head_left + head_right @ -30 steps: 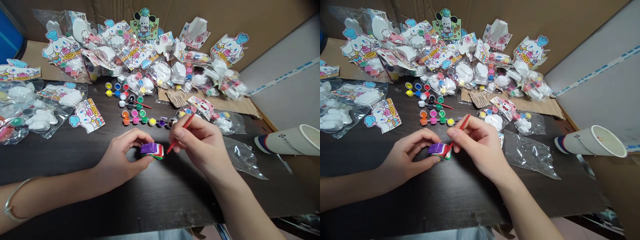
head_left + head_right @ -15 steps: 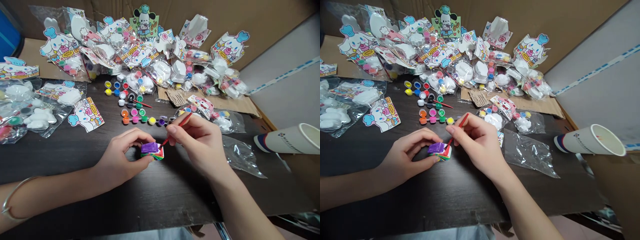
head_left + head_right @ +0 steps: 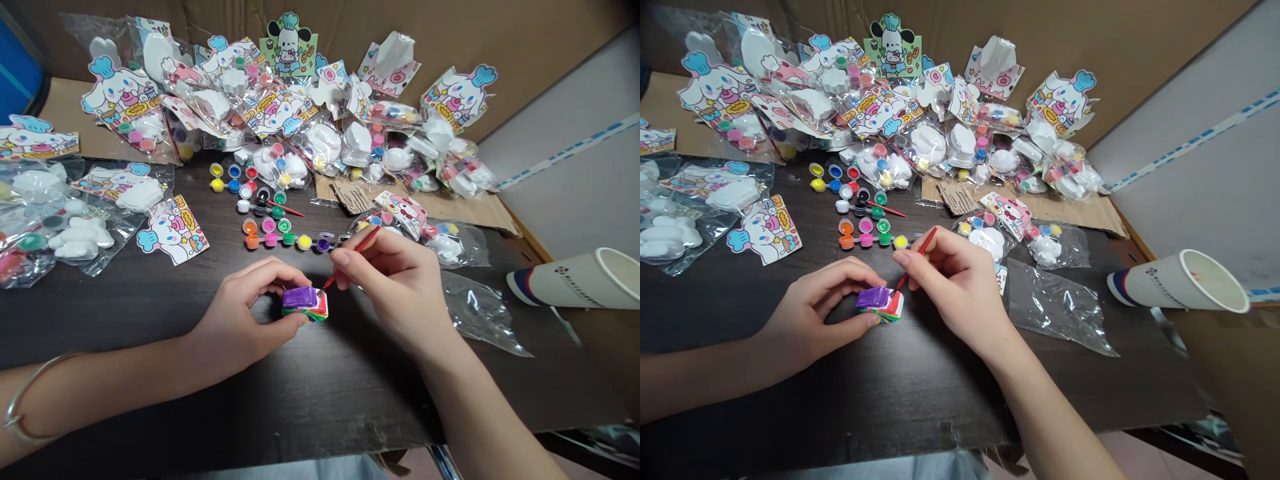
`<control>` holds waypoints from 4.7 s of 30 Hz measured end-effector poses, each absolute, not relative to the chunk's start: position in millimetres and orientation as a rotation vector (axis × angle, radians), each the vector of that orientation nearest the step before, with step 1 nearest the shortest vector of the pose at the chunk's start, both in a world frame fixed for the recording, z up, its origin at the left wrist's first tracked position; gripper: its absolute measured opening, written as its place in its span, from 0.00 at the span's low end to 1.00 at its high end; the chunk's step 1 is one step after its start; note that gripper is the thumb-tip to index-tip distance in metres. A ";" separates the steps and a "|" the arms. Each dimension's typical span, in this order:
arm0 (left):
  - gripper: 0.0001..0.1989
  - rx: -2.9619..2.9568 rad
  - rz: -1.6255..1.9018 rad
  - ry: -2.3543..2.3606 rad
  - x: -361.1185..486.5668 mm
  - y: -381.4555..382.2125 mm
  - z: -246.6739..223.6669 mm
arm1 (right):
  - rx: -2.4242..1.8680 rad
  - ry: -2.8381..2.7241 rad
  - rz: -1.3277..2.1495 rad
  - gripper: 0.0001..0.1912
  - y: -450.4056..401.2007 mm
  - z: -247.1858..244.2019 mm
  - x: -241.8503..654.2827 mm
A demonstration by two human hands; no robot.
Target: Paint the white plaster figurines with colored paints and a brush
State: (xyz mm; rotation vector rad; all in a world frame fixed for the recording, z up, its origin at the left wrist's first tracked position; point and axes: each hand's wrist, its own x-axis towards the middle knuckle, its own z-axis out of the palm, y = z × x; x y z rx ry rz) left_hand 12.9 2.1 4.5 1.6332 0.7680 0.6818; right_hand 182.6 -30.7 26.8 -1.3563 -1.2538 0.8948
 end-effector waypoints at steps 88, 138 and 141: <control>0.07 1.602 0.753 0.860 14.8 7.8 -5.2 | -1.290 -1.299 0.747 0.13 -11.1 64.7 181.2; 0.10 1.815 0.766 0.803 13.4 6.0 1.7 | -1.350 -1.224 1.033 0.19 -29.8 32.6 187.6; 0.10 1.831 0.763 0.798 13.4 6.3 1.7 | -1.340 -1.242 1.081 0.20 -30.0 33.4 186.0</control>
